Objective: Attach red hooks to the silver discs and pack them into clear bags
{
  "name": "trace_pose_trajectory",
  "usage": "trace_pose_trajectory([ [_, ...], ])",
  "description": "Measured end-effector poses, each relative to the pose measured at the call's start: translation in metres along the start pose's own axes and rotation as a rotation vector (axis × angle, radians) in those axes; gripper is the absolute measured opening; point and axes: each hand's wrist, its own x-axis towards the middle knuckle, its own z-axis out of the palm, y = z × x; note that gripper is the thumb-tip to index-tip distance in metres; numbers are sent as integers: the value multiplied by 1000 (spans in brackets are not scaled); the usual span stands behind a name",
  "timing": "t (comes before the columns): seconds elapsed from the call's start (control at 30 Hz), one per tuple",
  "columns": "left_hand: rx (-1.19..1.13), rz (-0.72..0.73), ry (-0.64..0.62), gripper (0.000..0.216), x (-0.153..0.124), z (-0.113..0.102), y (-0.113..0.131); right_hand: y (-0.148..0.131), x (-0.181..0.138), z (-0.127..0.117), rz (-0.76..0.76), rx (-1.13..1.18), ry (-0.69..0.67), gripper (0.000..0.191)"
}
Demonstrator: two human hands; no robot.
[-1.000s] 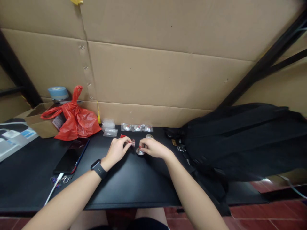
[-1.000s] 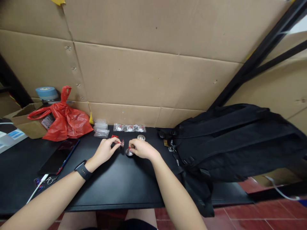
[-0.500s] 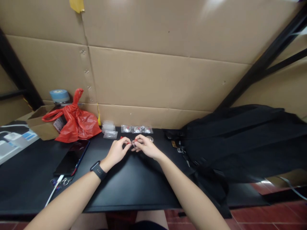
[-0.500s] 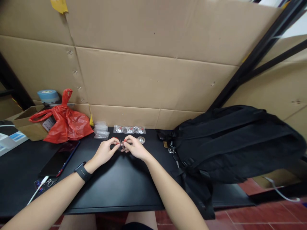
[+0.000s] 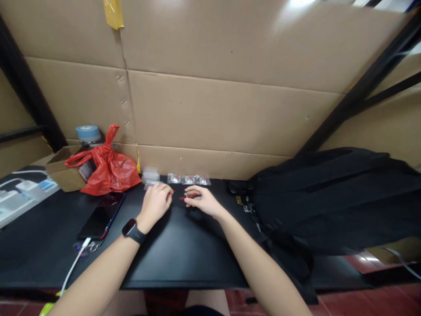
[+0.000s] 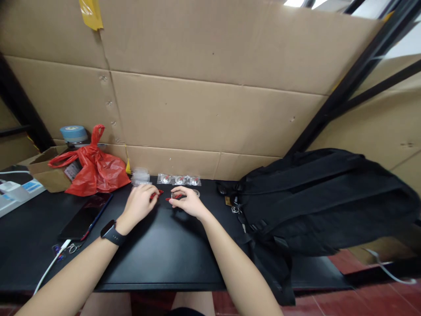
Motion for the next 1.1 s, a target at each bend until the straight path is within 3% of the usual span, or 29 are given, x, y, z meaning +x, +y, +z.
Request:
trace_pose_trajectory([
  [0.07, 131, -50, 77, 24, -2, -5, -16, 0, 1, -5, 8, -13, 39, 48],
  [0.23, 223, -153, 32, 23, -7, -4, -66, -2, 2, -14, 18, 15, 65, 45],
  [0.33, 250, -185, 83, 28, -4, -8, -76, -4, 3, -18, 23, 19, 93, 43],
  [0.5, 161, -175, 223, 22, 8, -30, -49, -8, 2, -29, -51, -23, 136, 45],
  [0.57, 69, -127, 223, 16, 10, -33, -32, -10, 0, -35, -109, -66, 168, 45],
  [0.7, -82, 38, 3, 19, 6, -19, -1, -14, -3, -45, -151, -114, 199, 48],
  [0.83, -62, 171, -224, 35, -5, 5, 20, -18, -7, -50, -171, -255, 167, 46],
  [0.97, 83, 255, -286, 50, -11, 15, 28, -26, -14, -49, -137, -622, 93, 39],
  [1.1, 134, 280, -328, 43, -11, 17, 33, -41, -25, -48, -51, -895, -15, 43],
])
